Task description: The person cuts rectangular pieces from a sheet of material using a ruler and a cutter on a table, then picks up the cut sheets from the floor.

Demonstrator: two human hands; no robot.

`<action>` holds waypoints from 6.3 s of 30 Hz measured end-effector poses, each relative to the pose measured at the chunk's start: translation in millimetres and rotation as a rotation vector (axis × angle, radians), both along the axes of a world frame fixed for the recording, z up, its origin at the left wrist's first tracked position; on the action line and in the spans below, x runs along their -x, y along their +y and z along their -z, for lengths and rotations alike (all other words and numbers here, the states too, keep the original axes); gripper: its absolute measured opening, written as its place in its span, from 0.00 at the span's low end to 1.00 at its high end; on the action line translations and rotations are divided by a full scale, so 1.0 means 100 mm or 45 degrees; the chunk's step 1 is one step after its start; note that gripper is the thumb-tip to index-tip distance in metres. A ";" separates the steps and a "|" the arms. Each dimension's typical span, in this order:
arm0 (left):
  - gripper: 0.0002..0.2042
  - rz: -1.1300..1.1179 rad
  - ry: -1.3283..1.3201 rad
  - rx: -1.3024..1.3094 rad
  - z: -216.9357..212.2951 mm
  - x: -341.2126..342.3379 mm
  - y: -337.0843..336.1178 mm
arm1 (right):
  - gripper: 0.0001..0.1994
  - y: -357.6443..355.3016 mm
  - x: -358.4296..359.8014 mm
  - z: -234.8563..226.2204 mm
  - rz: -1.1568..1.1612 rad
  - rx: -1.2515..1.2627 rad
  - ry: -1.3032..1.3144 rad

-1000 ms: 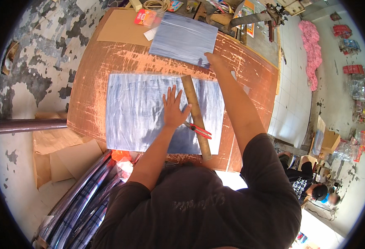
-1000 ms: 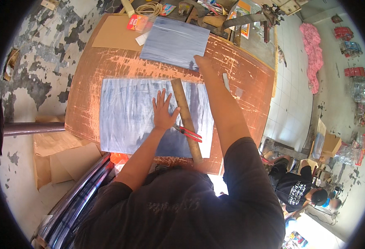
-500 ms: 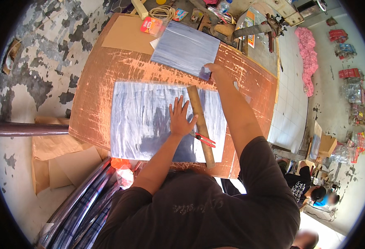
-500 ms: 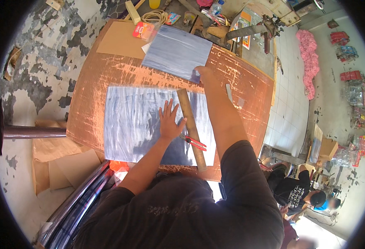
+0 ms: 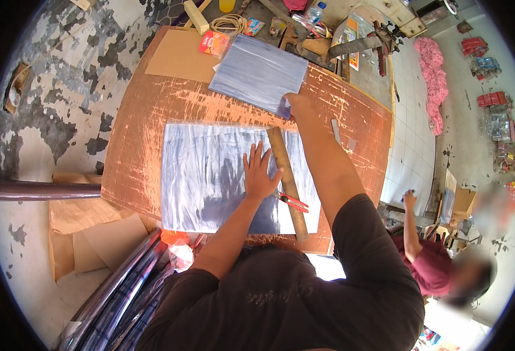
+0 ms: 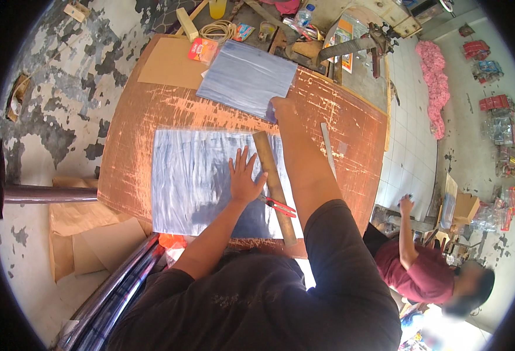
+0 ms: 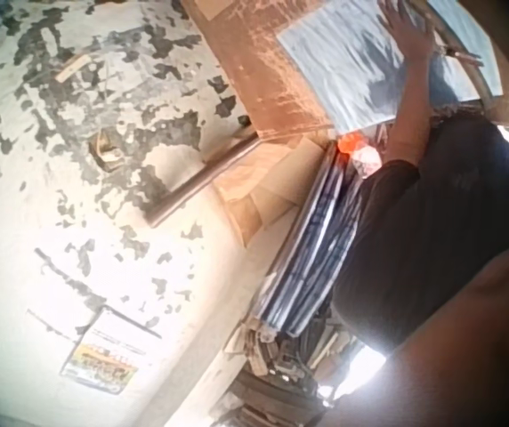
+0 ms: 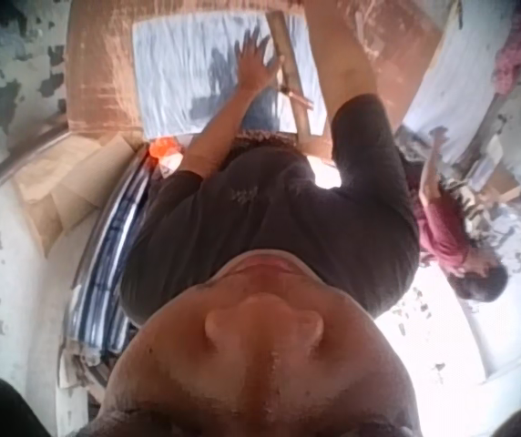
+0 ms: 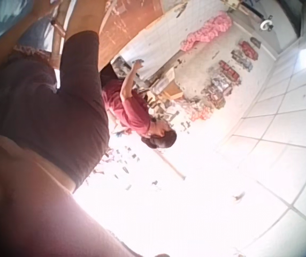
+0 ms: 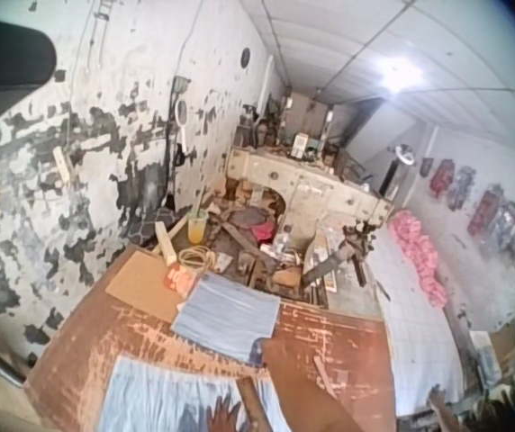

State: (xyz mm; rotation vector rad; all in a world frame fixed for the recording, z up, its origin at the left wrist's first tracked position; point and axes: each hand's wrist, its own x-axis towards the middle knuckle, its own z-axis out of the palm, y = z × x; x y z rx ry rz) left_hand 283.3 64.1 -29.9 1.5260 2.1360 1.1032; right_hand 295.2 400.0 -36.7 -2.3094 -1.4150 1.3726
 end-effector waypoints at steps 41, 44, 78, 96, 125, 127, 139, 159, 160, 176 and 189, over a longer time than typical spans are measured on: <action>0.30 -0.012 0.113 -0.054 0.08 -0.05 -0.05 | 0.23 -0.95 -0.81 -1.78 -0.006 -0.257 1.461; 0.29 -0.032 0.135 -0.092 0.10 -0.10 -0.05 | 0.25 -1.29 -1.82 -2.02 0.186 -0.318 1.507; 0.32 -1.255 -0.275 0.364 -0.08 -0.84 -5.01 | 0.35 0.02 -4.38 0.07 0.516 -0.193 1.384; 0.35 -1.077 0.255 0.253 0.30 1.13 -3.03 | 0.21 -3.34 -4.82 0.07 -0.300 -0.754 0.114; 0.41 -0.867 0.230 0.609 0.64 2.37 -2.61 | 0.28 -2.53 -4.39 0.28 -0.216 -1.240 -0.195; 0.41 -0.873 0.234 0.635 0.63 2.36 -2.86 | 0.30 -3.10 -3.75 -0.14 -0.666 -0.857 0.001; 0.37 -0.941 0.107 0.709 0.52 1.42 -3.18 | 0.30 -3.85 -3.24 -0.32 -0.986 -0.872 0.028; 0.29 -0.733 -0.758 0.977 0.70 -0.37 -4.05 | 0.32 -2.10 -2.79 -0.58 -1.643 -1.286 0.010; 0.28 -0.751 -0.904 0.904 0.66 -0.48 -3.89 | 0.32 -1.97 -2.81 -0.51 -1.650 -1.282 -0.057; 0.29 -0.102 -1.575 0.942 -0.05 -2.23 -2.41 | 0.16 -1.30 -2.07 -0.21 -1.346 -1.042 -0.300; 0.18 0.037 -0.395 0.490 -0.46 -1.92 -2.06 | 0.21 -0.81 -1.84 -0.11 -1.478 -1.298 -0.221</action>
